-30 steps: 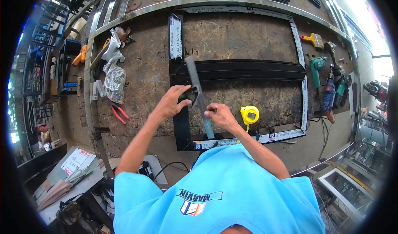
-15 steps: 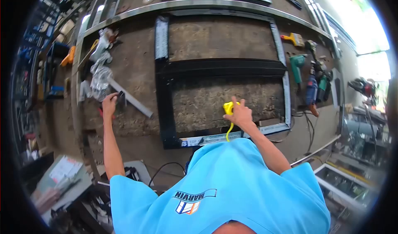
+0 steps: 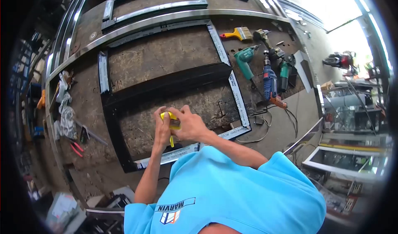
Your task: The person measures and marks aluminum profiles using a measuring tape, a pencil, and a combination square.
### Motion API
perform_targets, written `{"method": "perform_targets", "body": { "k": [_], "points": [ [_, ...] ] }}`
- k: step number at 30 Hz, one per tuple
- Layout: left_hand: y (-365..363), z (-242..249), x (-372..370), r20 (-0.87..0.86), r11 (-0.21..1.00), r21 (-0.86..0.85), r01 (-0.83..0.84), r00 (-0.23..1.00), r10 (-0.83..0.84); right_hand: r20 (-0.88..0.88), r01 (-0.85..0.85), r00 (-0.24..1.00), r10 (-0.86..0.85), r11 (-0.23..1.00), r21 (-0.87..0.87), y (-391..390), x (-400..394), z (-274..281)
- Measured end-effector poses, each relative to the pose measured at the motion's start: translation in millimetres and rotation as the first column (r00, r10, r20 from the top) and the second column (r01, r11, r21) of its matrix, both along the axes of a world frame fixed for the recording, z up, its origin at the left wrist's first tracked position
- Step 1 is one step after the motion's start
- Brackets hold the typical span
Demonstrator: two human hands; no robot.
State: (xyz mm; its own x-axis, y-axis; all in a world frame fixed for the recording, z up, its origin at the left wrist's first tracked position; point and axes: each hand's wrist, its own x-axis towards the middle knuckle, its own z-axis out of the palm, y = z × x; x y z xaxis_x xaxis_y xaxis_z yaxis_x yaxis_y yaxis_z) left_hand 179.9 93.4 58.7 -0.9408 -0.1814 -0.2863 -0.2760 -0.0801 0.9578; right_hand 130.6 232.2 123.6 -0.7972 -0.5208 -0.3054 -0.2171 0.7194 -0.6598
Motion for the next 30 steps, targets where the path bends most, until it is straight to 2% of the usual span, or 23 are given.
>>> {"method": "perform_targets", "body": {
  "k": [1,2,3,4,5,6,7,8,10,11,13,15,16,17,18,20,22,23,25,27,30],
  "points": [
    [5,2,-5,0.053,0.998,-0.037,0.049,0.997,-0.047,0.032,-0.075,0.996,0.078,0.994,-0.077,26,-10,-3],
    [11,5,-10,0.077,0.997,-0.071,0.019,0.997,-0.014,0.051,-0.13,0.988,0.144,0.969,-0.212,52,-25,-20],
    [20,9,-13,0.19,0.973,0.22,0.064,0.976,-0.107,0.38,-0.042,0.905,0.189,0.931,-0.363,74,-44,-33],
    [29,12,-13,0.255,0.864,0.5,0.051,0.945,-0.204,0.672,0.21,0.737,0.071,0.921,-0.327,91,-56,-13],
    [42,11,-15,0.294,0.891,0.449,0.064,0.932,-0.215,0.508,0.08,0.843,0.176,0.893,-0.442,107,-65,-47],
    [58,4,-15,0.338,0.915,0.397,0.068,0.916,-0.215,0.329,-0.13,0.873,0.36,0.822,-0.555,119,-74,-82],
    [77,-11,-15,0.321,0.941,0.329,0.077,0.928,-0.188,0.672,-0.037,0.644,0.366,0.892,-0.451,120,-80,-43],
    [90,-23,-14,0.306,0.962,0.261,0.082,0.938,-0.163,0.821,0.023,0.466,0.33,0.923,-0.384,117,-83,-36],
    [89,-20,-9,0.25,0.976,0.134,0.172,0.947,-0.201,0.75,-0.114,0.473,0.462,0.876,-0.468,110,-95,-42],
    [83,-14,-2,0.264,0.986,0.129,0.109,0.954,-0.14,0.753,-0.162,0.433,0.496,0.864,-0.476,104,-97,-53],
    [72,2,5,0.247,0.976,0.12,0.182,0.947,-0.207,0.558,-0.28,0.587,0.586,0.794,-0.539,88,-101,-70],
    [42,4,16,0.293,0.989,0.069,0.129,0.945,-0.144,0.554,-0.342,0.683,0.477,0.878,-0.334,55,-144,-50],
    [23,4,23,0.343,0.993,0.015,0.113,0.933,-0.111,0.511,-0.244,0.758,0.407,0.902,-0.357,32,-167,-25],
    [4,10,31,0.359,0.996,-0.078,0.042,0.933,-0.011,0.526,-0.103,0.778,0.344,0.895,-0.433,9,-198,-35],
    [-16,10,38,0.371,0.986,-0.166,-0.029,0.924,0.089,0.459,-0.055,0.843,0.28,0.895,-0.443,-19,-220,-26],
    [-58,-11,45,0.259,0.864,-0.5,-0.054,0.943,0.208,0.464,-0.11,0.827,0.315,0.903,-0.416,-79,-263,-47],
    [-94,-29,40,0.191,0.768,-0.631,-0.11,0.937,0.291,0.444,-0.172,0.833,0.329,0.918,-0.358,-139,-265,-58],
    [-103,-37,39,0.2,0.784,-0.607,-0.13,0.93,0.309,0.42,-0.183,0.839,0.346,0.907,-0.38,-167,-261,-66],
    [-123,-36,33,0.229,0.838,-0.451,-0.307,0.867,0.442,0.406,-0.204,0.838,0.364,0.9,-0.386,-215,-256,-83],
    [-139,-49,29,0.263,0.837,-0.443,-0.32,0.846,0.463,0.427,-0.2,0.805,0.412,0.866,-0.459,-249,-253,-103],
    [-156,-66,25,0.314,0.837,-0.427,-0.342,0.812,0.492,0.441,-0.202,0.787,0.432,0.855,-0.477,-284,-251,-129]
  ]
}}
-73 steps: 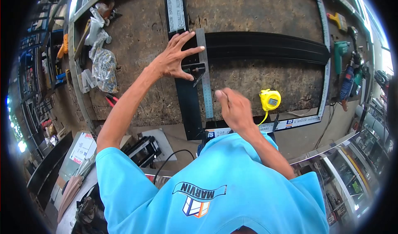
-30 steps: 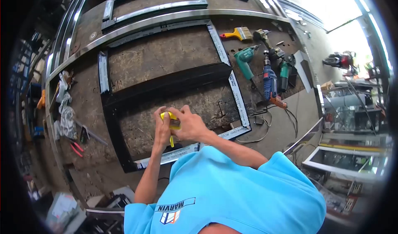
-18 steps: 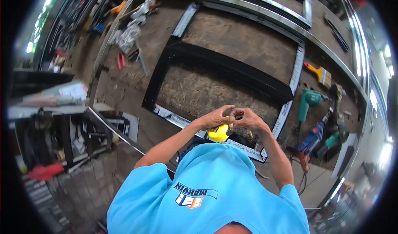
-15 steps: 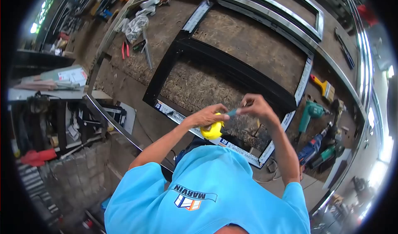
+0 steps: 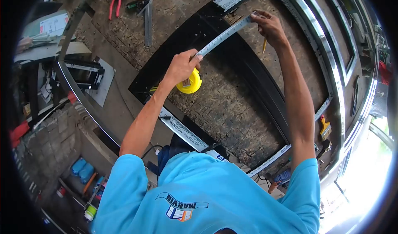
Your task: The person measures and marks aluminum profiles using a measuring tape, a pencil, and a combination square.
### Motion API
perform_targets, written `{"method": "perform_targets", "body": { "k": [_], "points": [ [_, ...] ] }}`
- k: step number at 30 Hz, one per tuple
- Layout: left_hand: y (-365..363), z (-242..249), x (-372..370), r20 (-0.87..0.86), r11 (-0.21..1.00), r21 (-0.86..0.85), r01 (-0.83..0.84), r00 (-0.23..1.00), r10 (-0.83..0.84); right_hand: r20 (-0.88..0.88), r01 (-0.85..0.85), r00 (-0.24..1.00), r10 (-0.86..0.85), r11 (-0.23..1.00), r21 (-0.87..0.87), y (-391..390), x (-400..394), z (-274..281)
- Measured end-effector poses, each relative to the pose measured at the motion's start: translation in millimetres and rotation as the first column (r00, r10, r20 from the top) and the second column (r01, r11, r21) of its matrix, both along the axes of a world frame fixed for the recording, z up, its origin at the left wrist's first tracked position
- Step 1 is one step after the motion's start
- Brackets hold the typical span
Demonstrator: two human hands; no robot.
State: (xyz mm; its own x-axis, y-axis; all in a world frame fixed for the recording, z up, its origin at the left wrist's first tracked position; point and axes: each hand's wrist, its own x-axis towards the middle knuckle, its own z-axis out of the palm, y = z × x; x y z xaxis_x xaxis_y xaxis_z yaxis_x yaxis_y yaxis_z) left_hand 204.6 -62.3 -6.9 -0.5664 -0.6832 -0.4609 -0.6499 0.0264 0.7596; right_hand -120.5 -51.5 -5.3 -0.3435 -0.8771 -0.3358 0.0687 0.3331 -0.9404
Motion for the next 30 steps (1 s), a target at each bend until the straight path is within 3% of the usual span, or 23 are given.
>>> {"method": "perform_targets", "body": {
  "k": [4,7,12,15,21,23,24,26,27,29,30],
  "points": [
    [-8,5,-7,0.024,1.0,0.026,-0.015,1.0,0.014,0.11,-0.025,0.994,0.025,1.0,-0.003,-15,-8,-27],
    [-16,1,-10,-0.041,0.998,0.069,0.012,0.999,-0.009,0.121,-0.01,0.993,0.01,1.0,-0.001,-17,-11,-32],
    [-14,3,-19,0.022,0.997,0.074,0.002,1.0,-0.003,0.129,-0.047,0.99,0.05,0.999,-0.028,-23,-12,-40],
    [-15,4,-22,0.035,0.999,0.044,-0.003,0.999,0.002,0.271,-0.028,0.961,0.052,0.995,-0.094,-28,-15,-41],
    [-14,2,-23,0.071,0.999,0.036,-0.016,0.997,0.014,0.128,-0.079,0.989,0.078,0.997,0.01,-19,-18,-25],
    [-13,0,-23,0.077,0.999,0.027,-0.023,0.997,0.021,-0.004,0.184,0.983,-0.184,0.981,0.067,-14,-22,-16],
    [-13,-1,-22,0.063,0.999,0.026,-0.027,0.998,0.026,-0.002,0.183,0.983,-0.183,0.981,0.07,-11,-19,-3],
    [-11,-3,-22,0.053,0.999,0.03,-0.032,0.998,0.03,-0.137,0.34,0.934,-0.33,0.939,0.056,-6,-11,28],
    [-11,-2,-23,0.054,1.0,0.015,-0.027,0.998,0.027,-0.135,0.341,0.934,-0.33,0.938,0.061,1,-16,33],
    [-11,-2,-25,0.056,1.0,0.003,-0.022,0.998,0.021,-0.171,0.08,0.98,-0.097,0.991,-0.108,16,-35,40],
    [-10,-1,-26,0.058,1.0,-0.01,-0.023,0.998,0.024,-0.171,0.08,0.981,-0.097,0.991,-0.105,18,-24,49]
  ]
}}
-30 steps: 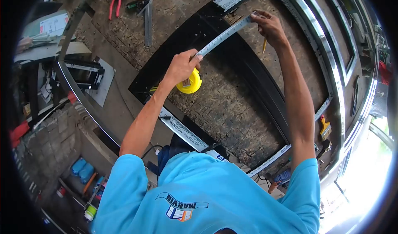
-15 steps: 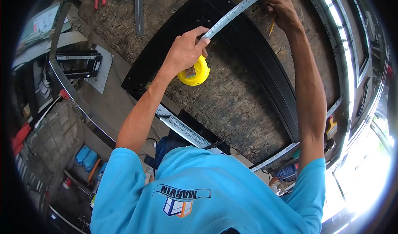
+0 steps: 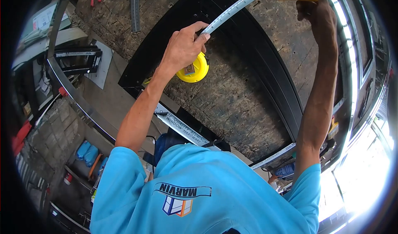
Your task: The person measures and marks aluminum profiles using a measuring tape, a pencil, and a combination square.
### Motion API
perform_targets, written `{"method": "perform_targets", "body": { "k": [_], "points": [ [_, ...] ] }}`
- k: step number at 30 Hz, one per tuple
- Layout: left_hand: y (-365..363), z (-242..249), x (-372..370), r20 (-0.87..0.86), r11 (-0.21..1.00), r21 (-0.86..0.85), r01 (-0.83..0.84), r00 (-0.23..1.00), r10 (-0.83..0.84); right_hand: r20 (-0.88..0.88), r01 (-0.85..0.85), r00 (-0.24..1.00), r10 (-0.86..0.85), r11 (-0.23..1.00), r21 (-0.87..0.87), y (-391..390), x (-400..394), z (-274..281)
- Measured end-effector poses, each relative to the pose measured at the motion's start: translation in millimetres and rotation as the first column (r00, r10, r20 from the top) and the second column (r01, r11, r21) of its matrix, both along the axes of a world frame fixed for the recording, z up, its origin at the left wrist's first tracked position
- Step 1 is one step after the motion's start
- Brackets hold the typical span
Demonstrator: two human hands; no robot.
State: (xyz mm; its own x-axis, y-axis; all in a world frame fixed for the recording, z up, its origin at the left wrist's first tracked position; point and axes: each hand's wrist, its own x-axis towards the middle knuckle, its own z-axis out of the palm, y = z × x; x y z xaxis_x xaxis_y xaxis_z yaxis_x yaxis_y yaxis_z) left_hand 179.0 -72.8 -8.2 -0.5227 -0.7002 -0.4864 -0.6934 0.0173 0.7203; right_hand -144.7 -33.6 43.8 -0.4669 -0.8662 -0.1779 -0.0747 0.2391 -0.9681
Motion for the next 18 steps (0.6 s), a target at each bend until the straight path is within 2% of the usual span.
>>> {"method": "perform_targets", "body": {
  "k": [2,3,4,6,7,8,10,12,14,16,18],
  "points": [
    [0,-1,0,0.005,1.0,-0.011,-0.001,1.0,0.001,0.043,0.057,0.997,-0.056,0.998,-0.015,-2,28,17],
    [0,-1,0,0.013,1.0,-0.024,-0.003,1.0,0.003,0.095,-0.108,0.991,0.095,0.985,0.136,-1,11,17],
    [1,-2,-1,0.021,0.999,-0.036,-0.005,1.0,0.005,0.097,-0.107,0.991,0.094,0.985,0.137,1,4,5],
    [-1,1,-3,0.038,0.999,-0.032,0.001,0.999,0.0,-0.069,-0.396,0.917,0.392,0.915,-0.073,7,10,-15],
    [-1,1,-4,0.053,1.0,-0.029,0.005,0.999,-0.004,-0.055,-0.404,0.913,0.404,0.915,0.001,10,16,-14],
    [-1,1,-4,0.055,1.0,-0.028,0.006,0.998,-0.005,-0.052,-0.403,0.914,0.403,0.915,0.001,8,25,-18],
    [0,0,-3,0.024,1.0,-0.017,-0.018,1.0,0.019,-0.035,-0.448,0.894,0.447,0.886,-0.122,7,38,-32],
    [1,2,-4,0.033,1.0,-0.012,-0.025,0.999,0.026,-0.016,-0.445,0.894,0.447,0.887,-0.125,6,41,-42],
    [1,3,-5,0.044,0.999,-0.007,-0.036,0.998,0.036,-0.03,-0.561,0.828,0.561,0.824,-0.084,6,40,-50],
    [2,3,-5,0.053,0.999,-0.02,-0.026,0.998,0.027,-0.025,-0.545,0.838,0.545,0.837,-0.051,6,54,-54],
    [1,3,-5,0.051,0.999,-0.014,-0.031,0.998,0.031,0.032,-0.471,0.874,0.484,0.863,-0.183,6,72,-56]
  ]
}}
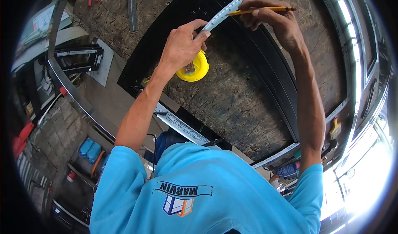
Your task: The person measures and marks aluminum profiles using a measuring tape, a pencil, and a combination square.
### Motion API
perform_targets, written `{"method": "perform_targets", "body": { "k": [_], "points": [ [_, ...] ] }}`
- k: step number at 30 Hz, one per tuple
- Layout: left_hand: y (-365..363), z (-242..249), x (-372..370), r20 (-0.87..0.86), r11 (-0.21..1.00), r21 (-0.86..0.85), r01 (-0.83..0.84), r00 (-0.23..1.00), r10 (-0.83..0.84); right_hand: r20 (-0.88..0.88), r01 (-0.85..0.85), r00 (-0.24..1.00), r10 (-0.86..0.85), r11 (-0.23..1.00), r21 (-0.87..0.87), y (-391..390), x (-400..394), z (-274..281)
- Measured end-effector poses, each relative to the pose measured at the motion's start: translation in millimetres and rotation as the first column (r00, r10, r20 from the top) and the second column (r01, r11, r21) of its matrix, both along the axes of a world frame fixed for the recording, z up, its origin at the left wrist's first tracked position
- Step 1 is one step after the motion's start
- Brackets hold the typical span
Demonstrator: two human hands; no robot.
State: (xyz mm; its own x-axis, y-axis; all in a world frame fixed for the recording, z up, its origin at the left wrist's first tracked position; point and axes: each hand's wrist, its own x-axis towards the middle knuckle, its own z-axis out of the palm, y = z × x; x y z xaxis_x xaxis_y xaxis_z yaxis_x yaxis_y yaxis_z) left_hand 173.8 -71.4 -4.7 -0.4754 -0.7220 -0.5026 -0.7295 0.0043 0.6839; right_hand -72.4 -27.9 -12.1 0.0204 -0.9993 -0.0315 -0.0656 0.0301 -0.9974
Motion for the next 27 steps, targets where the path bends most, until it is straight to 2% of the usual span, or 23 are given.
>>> {"method": "perform_targets", "body": {
  "k": [6,8,13,19,24,27],
  "points": [
    [1,-4,1,-0.028,1.0,-0.002,-0.013,1.0,0.013,-0.006,0.15,0.989,-0.15,0.985,0.085,24,21,-8],
    [1,-5,2,-0.028,1.0,-0.006,-0.009,1.0,0.009,0.058,0.243,0.966,-0.254,0.959,0.144,30,28,-9],
    [2,-5,1,-0.037,1.0,-0.025,-0.005,0.999,0.004,0.155,0.328,0.927,-0.341,0.939,0.104,34,33,-17],
    [2,-4,1,-0.04,1.0,-0.018,-0.001,0.999,0.0,0.047,0.353,0.933,-0.357,0.932,0.081,34,36,-17],
    [2,-6,1,-0.05,1.0,-0.013,-0.008,0.999,0.007,-0.135,0.321,0.937,-0.323,0.946,-0.038,33,45,-15],
    [2,-5,1,-0.045,1.0,-0.018,-0.007,0.999,0.006,-0.154,0.285,0.944,-0.292,0.956,-0.065,30,50,-16]
  ]
}}
